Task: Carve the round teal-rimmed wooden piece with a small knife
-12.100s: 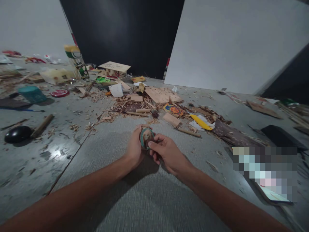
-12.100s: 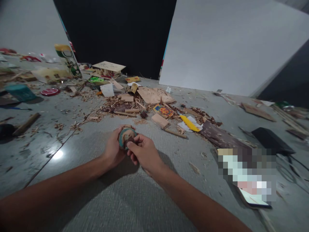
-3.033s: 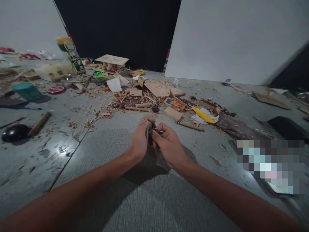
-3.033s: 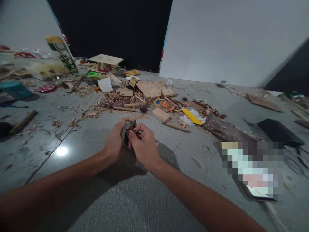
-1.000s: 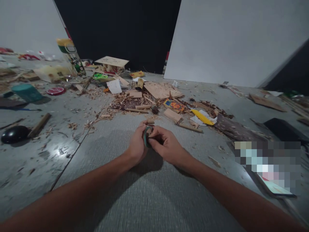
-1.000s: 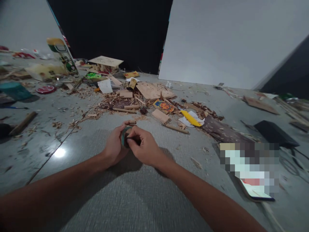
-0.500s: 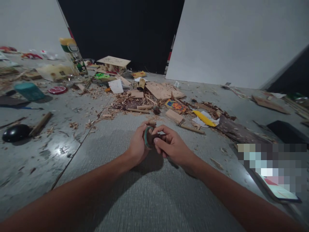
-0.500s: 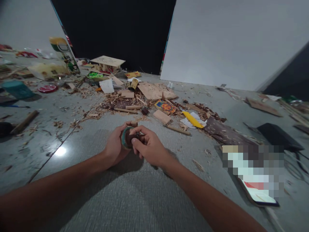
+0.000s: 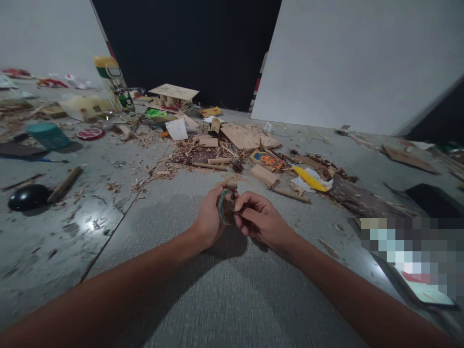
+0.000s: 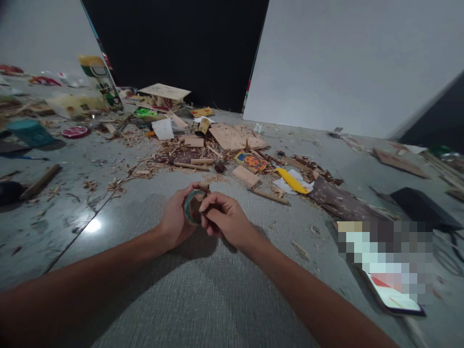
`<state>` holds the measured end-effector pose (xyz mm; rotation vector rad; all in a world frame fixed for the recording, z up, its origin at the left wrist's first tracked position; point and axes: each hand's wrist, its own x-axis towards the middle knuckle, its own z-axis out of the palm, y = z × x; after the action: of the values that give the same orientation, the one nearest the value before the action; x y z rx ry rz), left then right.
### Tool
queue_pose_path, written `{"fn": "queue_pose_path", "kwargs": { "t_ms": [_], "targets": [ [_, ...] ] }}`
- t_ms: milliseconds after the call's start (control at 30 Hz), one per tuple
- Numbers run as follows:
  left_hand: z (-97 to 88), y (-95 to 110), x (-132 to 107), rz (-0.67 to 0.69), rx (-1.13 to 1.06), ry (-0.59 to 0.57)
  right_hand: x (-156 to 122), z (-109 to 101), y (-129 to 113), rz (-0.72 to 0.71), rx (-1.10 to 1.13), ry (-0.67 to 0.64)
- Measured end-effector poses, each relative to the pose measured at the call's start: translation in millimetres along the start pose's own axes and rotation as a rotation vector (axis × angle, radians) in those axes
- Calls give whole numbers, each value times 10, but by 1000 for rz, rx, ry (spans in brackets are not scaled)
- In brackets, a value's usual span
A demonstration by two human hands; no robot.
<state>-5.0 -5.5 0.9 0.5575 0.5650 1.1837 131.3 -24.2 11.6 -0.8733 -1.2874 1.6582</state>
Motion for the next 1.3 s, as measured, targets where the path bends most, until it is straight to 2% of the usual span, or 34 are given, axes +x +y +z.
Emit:
{"fn": "queue_pose_path", "kwargs": {
  "t_ms": [167,367,533,767,900,1000,1133,1300],
  "targets": [
    [-17,4,6,-7,-10,-11,-16,-37,-71,-26,-80,-43],
    [-19,-17,-17,-43,19,-125,-28,-22,-163,-16,-211,-45],
    [-3,-13,-20,-22,26,-100,-11,-38,-180,-11,-316,-42],
    [39,10,-16,2,34,-13,-1,-58,-248,-103,-587,30],
    [24,-6,-15,9,89,-82,1,-79,-289,-135,-669,71],
    [3,-15,-26,28,173,-145,9,-108,-325,-159,-652,115],
    [-13,-19,-47,60,291,-148,20,-153,-357,-197,-540,208],
    [-43,-41,-43,94,420,-172,21,-190,-367,-156,-539,208]
  ]
}}
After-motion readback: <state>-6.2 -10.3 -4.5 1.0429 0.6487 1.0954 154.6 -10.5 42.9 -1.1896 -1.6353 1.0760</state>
